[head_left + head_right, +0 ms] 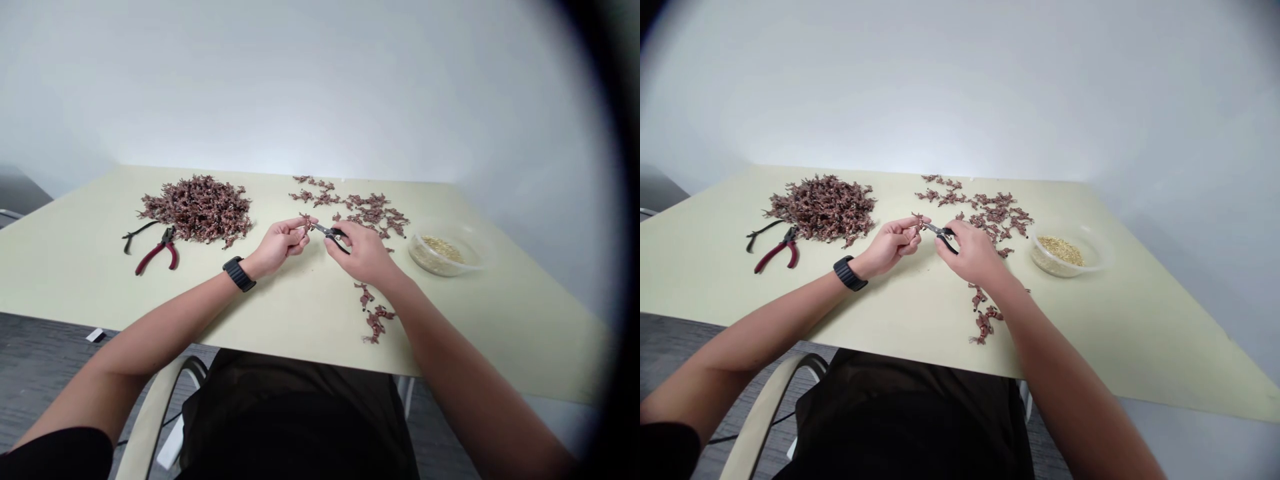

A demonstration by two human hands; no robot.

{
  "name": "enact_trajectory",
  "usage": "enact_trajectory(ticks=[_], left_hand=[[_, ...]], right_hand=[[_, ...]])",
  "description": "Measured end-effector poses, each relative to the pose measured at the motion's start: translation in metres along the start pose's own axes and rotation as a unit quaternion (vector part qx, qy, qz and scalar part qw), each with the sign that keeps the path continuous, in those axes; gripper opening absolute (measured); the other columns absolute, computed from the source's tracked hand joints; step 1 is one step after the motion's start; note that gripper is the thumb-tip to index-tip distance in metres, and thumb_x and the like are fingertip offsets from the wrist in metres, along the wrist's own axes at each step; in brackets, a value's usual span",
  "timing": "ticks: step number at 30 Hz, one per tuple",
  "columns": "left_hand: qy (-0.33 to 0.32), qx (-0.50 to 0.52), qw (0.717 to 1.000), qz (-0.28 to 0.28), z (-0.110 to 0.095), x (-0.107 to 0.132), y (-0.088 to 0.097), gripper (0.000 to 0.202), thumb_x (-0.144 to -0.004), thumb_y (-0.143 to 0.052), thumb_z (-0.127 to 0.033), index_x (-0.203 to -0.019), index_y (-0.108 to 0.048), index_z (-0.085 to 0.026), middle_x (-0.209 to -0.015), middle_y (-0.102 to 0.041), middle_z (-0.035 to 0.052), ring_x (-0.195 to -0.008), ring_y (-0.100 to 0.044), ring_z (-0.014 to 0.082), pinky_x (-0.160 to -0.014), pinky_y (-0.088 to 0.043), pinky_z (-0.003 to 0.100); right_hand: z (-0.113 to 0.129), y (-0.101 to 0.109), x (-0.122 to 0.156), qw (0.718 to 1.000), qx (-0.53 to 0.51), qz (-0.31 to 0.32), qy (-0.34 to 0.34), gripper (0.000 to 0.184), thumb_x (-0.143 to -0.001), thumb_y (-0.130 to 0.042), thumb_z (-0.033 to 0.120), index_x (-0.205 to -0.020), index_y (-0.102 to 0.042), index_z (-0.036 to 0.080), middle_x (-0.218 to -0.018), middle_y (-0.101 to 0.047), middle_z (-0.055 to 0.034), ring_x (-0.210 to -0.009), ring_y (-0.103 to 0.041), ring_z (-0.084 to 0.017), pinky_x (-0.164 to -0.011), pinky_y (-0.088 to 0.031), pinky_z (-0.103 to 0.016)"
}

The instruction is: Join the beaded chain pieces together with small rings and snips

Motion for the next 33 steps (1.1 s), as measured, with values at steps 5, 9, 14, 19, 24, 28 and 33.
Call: enact_trajectory(ticks=[5, 9, 14, 19, 24, 28, 33], left_hand=[[0.009, 0.004, 1.0, 0.012, 0.003, 0.0, -0.001, 0.038, -0.076, -0.071, -0.009, -0.114, -0.073, -0.011, -0.068, -0.045, -0.0038, -0.054, -0.032, 0.0056, -0.052, -0.016, 0.024], [0.015, 0.008, 1.0, 0.016, 0.006, 0.0, 0.0, 0.031, -0.078, -0.073, -0.011, -0.108, -0.073, -0.011, -0.07, -0.045, -0.0033, -0.054, -0.032, 0.0051, -0.052, -0.016, 0.024], [0.004, -0.025, 0.999, 0.02, 0.006, 0.0, 0.001, 0.032, -0.086, -0.075, -0.021, -0.116, -0.072, -0.011, -0.071, -0.048, -0.0019, -0.056, -0.032, 0.0056, -0.052, -0.017, 0.023], [-0.051, -0.154, 0.987, 0.003, 0.003, 0.004, 0.002, 0.049, -0.098, -0.067, -0.038, -0.139, -0.063, -0.012, -0.073, -0.059, 0.0009, -0.056, -0.034, 0.0073, -0.055, -0.027, 0.024], [-0.15, -0.449, 0.88, -0.03, -0.013, 0.005, 0.006, 0.042, -0.101, -0.052, -0.021, -0.141, -0.064, -0.014, -0.081, -0.069, 0.0045, -0.068, -0.056, 0.0123, -0.07, -0.045, 0.026], [-0.152, -0.708, 0.69, -0.008, -0.039, 0.0, 0.016, 0.062, -0.092, -0.046, -0.005, -0.151, -0.056, -0.023, -0.105, -0.074, 0.0093, -0.086, -0.066, 0.0181, -0.079, -0.05, 0.029], [-0.05, -0.825, 0.542, -0.149, -0.096, 0.001, 0.075, 0.05, -0.101, -0.038, -0.01, -0.149, -0.052, -0.013, -0.106, -0.072, 0.0179, -0.096, -0.066, 0.0266, -0.085, -0.051, 0.036]], right_hand=[[-0.003, -0.001, 0.0, 1.0, 0.004, 0.001, 0.003, 0.028, -0.099, -0.055, 0.046, -0.112, -0.064, 0.023, -0.1, -0.069, -0.0098, -0.086, -0.06, -0.026, -0.079, -0.042, -0.037], [-0.004, -0.001, 0.0, 1.0, 0.01, 0.004, 0.011, 0.028, -0.099, -0.055, 0.045, -0.11, -0.064, 0.022, -0.101, -0.07, -0.0094, -0.083, -0.06, -0.024, -0.077, -0.041, -0.037], [-0.004, -0.001, 0.001, 0.999, 0.01, 0.021, -0.027, 0.026, -0.098, -0.056, 0.048, -0.096, -0.063, 0.023, -0.077, -0.061, -0.0036, -0.07, -0.053, -0.021, -0.067, -0.034, -0.035], [-0.007, -0.016, 0.004, 0.965, -0.19, 0.083, -0.161, 0.037, -0.099, -0.053, 0.055, -0.081, -0.055, 0.023, -0.065, -0.043, 0.0016, -0.057, -0.038, -0.014, -0.055, -0.027, -0.031], [-0.012, -0.033, 0.01, 0.902, -0.31, 0.142, -0.266, 0.042, -0.097, -0.049, 0.064, -0.089, -0.06, 0.024, -0.067, -0.041, 0.0019, -0.054, -0.03, -0.013, -0.048, -0.021, -0.029], [-0.025, -0.016, 0.003, 0.98, -0.042, 0.038, -0.19, 0.04, -0.094, -0.056, 0.061, -0.097, -0.066, 0.023, -0.085, -0.065, -0.0064, -0.076, -0.057, -0.023, -0.067, -0.042, -0.035], [-0.062, -0.023, 0.005, 0.973, 0.145, 0.037, -0.175, 0.056, -0.091, -0.056, 0.062, -0.125, -0.063, 0.018, -0.12, -0.069, -0.0197, -0.103, -0.064, -0.038, -0.084, -0.048, -0.046]])
Point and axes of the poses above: each hand's wrist, its own x-axis away from the middle knuckle, its own y-axis out of the back of the hand, z = x × y, the point moved 7 cm from there along -x, towards the middle knuckle
